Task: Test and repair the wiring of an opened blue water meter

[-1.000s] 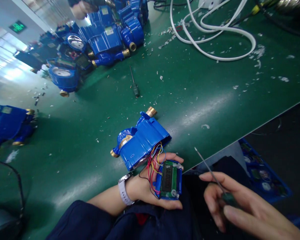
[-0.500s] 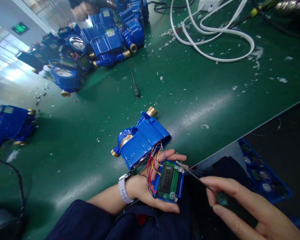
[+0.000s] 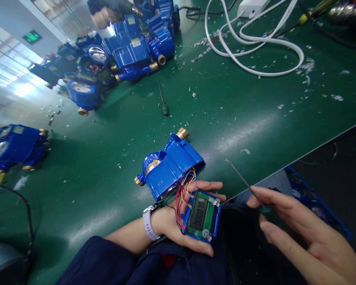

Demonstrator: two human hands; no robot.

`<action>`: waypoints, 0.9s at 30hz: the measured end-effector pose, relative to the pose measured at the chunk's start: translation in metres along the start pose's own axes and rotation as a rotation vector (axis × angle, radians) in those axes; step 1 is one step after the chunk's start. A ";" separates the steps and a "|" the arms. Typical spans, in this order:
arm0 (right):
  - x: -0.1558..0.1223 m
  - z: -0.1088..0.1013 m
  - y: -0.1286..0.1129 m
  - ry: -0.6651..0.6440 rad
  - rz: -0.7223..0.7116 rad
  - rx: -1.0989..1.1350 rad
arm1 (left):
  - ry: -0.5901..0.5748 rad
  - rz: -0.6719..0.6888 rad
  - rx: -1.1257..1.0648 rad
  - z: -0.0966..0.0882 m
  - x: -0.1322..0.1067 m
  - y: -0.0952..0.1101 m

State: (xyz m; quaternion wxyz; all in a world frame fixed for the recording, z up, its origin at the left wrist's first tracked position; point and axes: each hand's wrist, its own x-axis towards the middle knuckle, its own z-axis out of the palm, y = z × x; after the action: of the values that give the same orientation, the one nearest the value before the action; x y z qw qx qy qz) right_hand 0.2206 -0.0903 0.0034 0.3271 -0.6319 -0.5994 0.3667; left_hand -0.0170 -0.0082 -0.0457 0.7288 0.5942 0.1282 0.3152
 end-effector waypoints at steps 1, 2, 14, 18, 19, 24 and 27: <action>0.004 0.001 0.001 0.026 0.017 0.007 | 0.002 -0.006 -0.007 0.000 0.000 0.000; 0.008 0.002 0.004 0.044 0.037 0.007 | 0.005 -0.021 -0.017 0.000 0.000 -0.001; 0.065 0.016 0.042 0.112 0.111 0.075 | 0.023 -0.003 -0.122 0.005 -0.002 -0.011; 0.083 0.018 0.044 0.127 0.059 0.040 | 0.036 -0.001 -0.128 0.006 -0.002 -0.015; 0.086 0.018 0.043 0.123 0.037 0.018 | 0.045 -0.021 -0.107 0.006 -0.002 -0.016; 0.079 0.015 0.024 0.114 -0.171 -0.074 | 0.085 -0.048 0.036 0.003 -0.001 -0.018; 0.057 0.016 0.014 -0.021 -0.292 0.000 | 0.096 0.024 0.064 0.003 0.001 -0.016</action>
State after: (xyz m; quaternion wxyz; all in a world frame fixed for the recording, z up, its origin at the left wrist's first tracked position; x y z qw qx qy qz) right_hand 0.2152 -0.0351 -0.0209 0.3709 -0.5340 -0.6882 0.3218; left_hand -0.0102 -0.0116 -0.0596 0.6987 0.6030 0.1659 0.3475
